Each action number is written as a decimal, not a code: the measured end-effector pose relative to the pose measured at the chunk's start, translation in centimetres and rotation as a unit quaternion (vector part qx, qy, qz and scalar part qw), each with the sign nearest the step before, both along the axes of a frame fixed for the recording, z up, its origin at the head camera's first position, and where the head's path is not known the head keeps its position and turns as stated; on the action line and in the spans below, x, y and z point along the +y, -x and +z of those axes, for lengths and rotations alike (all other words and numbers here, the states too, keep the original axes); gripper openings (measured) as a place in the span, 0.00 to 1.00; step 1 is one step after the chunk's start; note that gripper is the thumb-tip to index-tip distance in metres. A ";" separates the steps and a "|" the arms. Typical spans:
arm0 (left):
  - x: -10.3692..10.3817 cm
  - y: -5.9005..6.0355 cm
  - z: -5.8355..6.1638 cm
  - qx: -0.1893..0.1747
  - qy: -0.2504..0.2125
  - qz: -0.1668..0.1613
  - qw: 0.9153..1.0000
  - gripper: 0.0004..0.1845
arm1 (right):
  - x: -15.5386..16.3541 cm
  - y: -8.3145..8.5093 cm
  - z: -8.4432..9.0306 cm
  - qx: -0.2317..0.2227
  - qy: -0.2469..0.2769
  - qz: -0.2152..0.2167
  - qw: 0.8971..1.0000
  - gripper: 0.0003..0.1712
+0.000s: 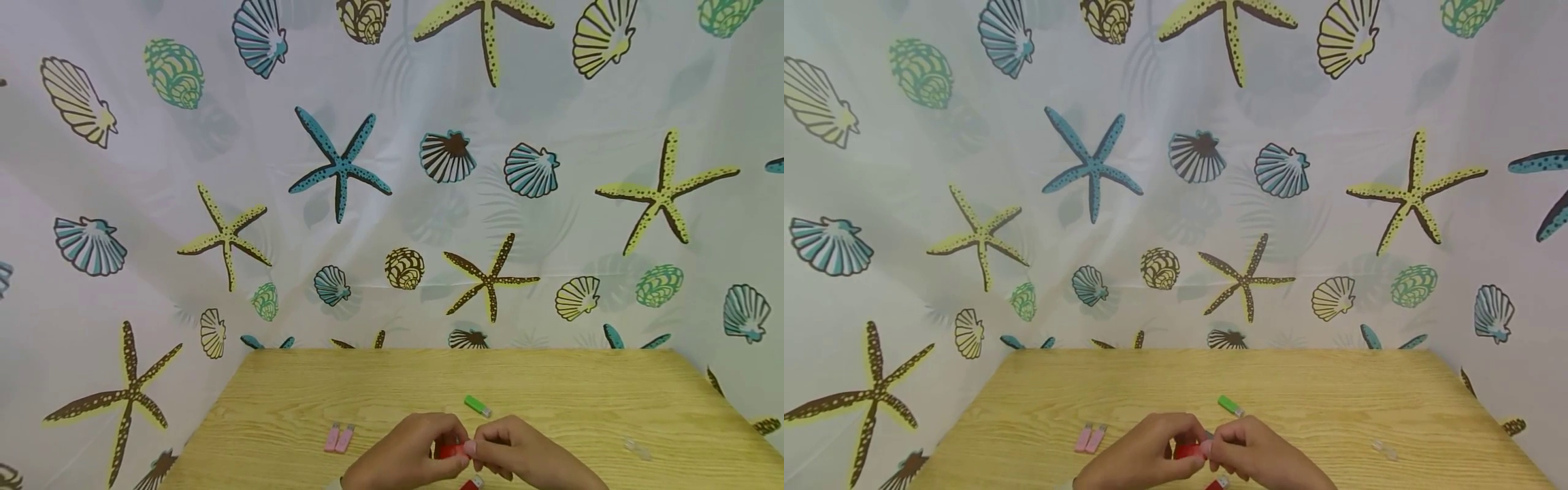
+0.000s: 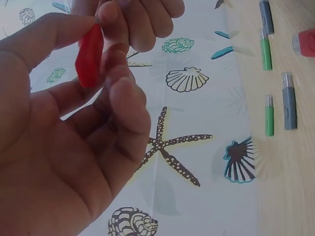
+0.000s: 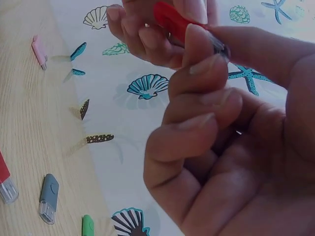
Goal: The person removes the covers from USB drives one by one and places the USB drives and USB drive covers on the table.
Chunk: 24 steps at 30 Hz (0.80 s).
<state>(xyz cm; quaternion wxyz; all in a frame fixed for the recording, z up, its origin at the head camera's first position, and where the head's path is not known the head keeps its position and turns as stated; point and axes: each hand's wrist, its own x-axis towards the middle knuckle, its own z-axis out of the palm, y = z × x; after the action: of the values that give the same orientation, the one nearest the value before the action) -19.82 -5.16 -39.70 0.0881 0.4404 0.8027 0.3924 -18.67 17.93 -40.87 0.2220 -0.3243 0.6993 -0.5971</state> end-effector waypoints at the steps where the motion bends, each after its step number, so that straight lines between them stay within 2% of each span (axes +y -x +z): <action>1: 0.0 0.1 -0.1 -0.023 -0.009 -0.005 1.000 0.07 | 0.0 0.0 0.0 0.000 0.004 0.002 1.000 0.22; 3: -0.1 0.2 -0.3 -0.058 -0.026 -0.014 0.998 0.09 | 0.0 0.1 0.0 0.002 0.010 0.005 1.000 0.21; 9: -0.1 0.4 -0.7 -0.101 -0.061 -0.035 0.992 0.13 | -0.1 0.0 0.0 0.008 0.019 0.005 1.000 0.20; 10: -0.1 0.4 -0.8 -0.117 -0.066 -0.038 0.990 0.13 | -0.1 0.0 0.0 0.009 0.020 0.005 1.000 0.20; 15: -0.2 0.3 -0.7 -0.210 -0.083 -0.056 0.973 0.14 | -0.2 0.0 0.0 0.012 0.030 0.011 0.999 0.20; 18: -0.3 0.3 -0.6 -0.249 -0.089 -0.069 0.962 0.14 | -0.2 0.0 0.0 0.019 0.037 0.018 0.999 0.20; 20: -0.3 0.3 -0.5 -0.265 -0.089 -0.077 0.957 0.15 | -0.3 0.0 0.0 0.019 0.039 0.022 0.999 0.21; 24: -0.4 0.4 -0.3 -0.274 -0.089 -0.092 0.953 0.16 | -0.3 -0.2 0.1 0.009 0.037 0.027 0.999 0.22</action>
<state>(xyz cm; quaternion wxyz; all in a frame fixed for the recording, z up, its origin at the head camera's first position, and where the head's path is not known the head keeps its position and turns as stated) -20.24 -5.59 -39.98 0.3008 0.3941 0.6654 0.5581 -18.50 17.65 -40.74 0.2191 -0.3565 0.6696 -0.6137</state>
